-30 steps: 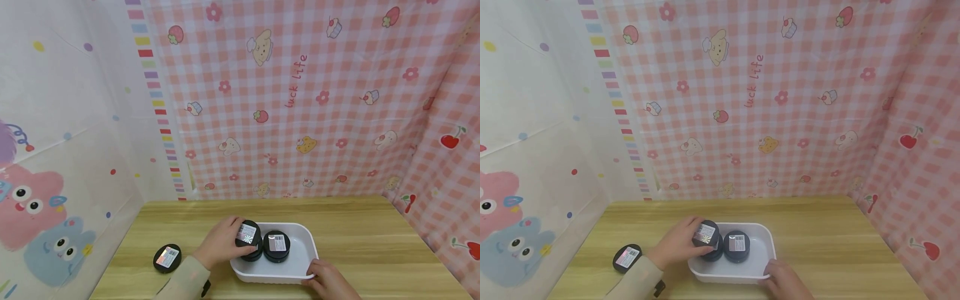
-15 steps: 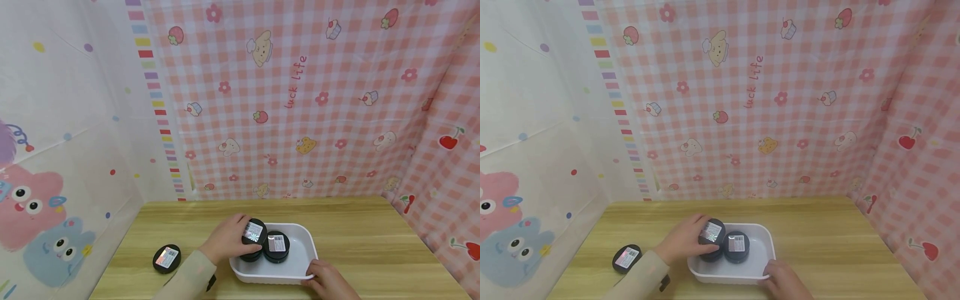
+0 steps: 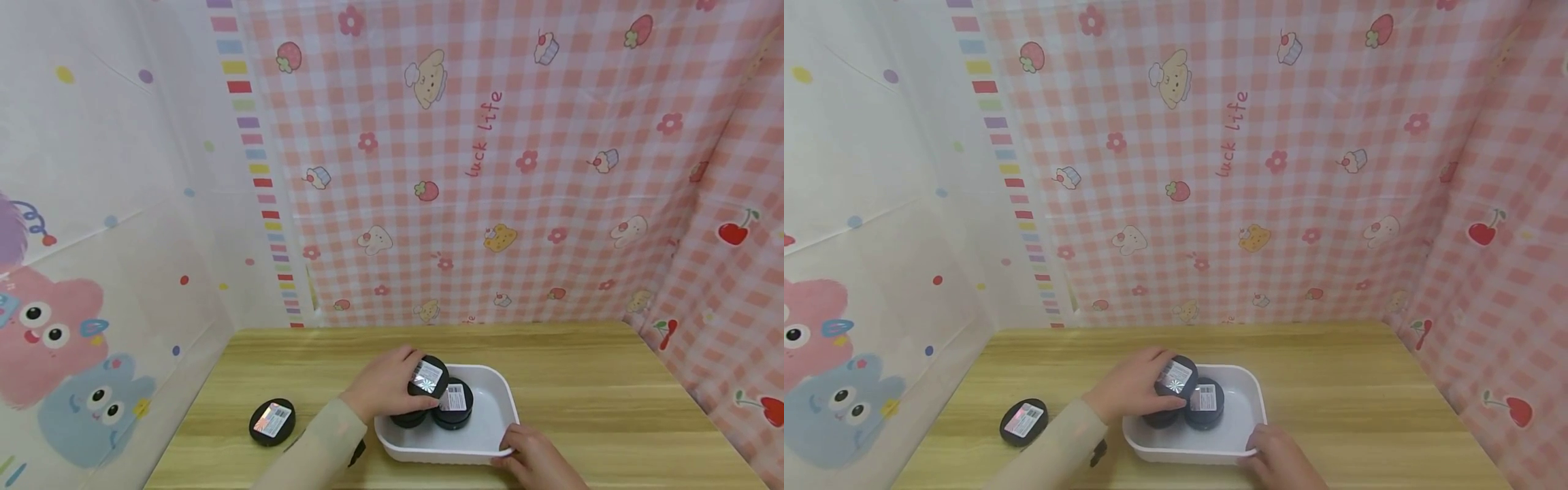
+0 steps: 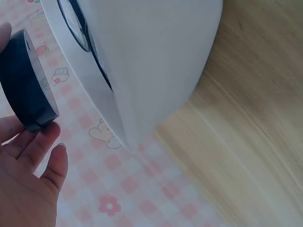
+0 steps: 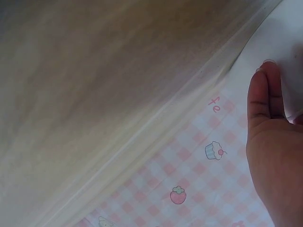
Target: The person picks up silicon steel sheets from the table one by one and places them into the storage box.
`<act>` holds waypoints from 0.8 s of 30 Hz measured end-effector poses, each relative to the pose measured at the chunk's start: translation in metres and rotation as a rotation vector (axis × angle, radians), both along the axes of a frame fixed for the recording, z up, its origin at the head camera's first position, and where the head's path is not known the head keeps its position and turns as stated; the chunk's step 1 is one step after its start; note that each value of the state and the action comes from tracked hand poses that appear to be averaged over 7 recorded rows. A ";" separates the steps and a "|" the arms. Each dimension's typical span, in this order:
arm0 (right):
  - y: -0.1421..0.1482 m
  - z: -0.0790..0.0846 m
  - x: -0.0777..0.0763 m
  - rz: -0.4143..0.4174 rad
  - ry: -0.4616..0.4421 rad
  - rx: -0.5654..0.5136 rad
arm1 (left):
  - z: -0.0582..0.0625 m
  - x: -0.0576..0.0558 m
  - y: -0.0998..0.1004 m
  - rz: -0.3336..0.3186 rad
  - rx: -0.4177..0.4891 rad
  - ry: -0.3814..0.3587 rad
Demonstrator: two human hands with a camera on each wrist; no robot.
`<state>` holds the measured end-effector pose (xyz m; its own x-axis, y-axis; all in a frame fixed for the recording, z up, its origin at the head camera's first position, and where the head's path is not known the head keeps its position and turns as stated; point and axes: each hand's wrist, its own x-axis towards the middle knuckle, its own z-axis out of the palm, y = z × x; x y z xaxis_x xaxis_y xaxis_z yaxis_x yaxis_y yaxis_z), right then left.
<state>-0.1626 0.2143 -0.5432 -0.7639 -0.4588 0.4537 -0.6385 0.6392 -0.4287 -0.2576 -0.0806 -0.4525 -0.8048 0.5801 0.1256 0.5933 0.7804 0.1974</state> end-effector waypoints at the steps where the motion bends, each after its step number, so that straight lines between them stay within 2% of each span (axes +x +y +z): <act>1: 0.000 -0.001 0.000 -0.002 0.016 -0.001 | 0.000 -0.001 0.001 -0.005 0.000 -0.001; 8: 0.000 -0.004 0.001 -0.001 0.103 -0.013 | 0.002 -0.004 0.006 -0.027 -0.005 -0.021; 16: 0.000 -0.001 0.001 0.027 0.165 -0.029 | 0.005 -0.008 0.011 -0.081 -0.047 0.018; 21: 0.001 -0.001 0.001 0.019 0.141 -0.029 | 0.002 -0.010 0.019 -0.106 -0.083 0.034; 24: -0.001 0.000 0.001 0.019 0.089 -0.027 | 0.000 -0.011 0.023 -0.111 -0.090 0.037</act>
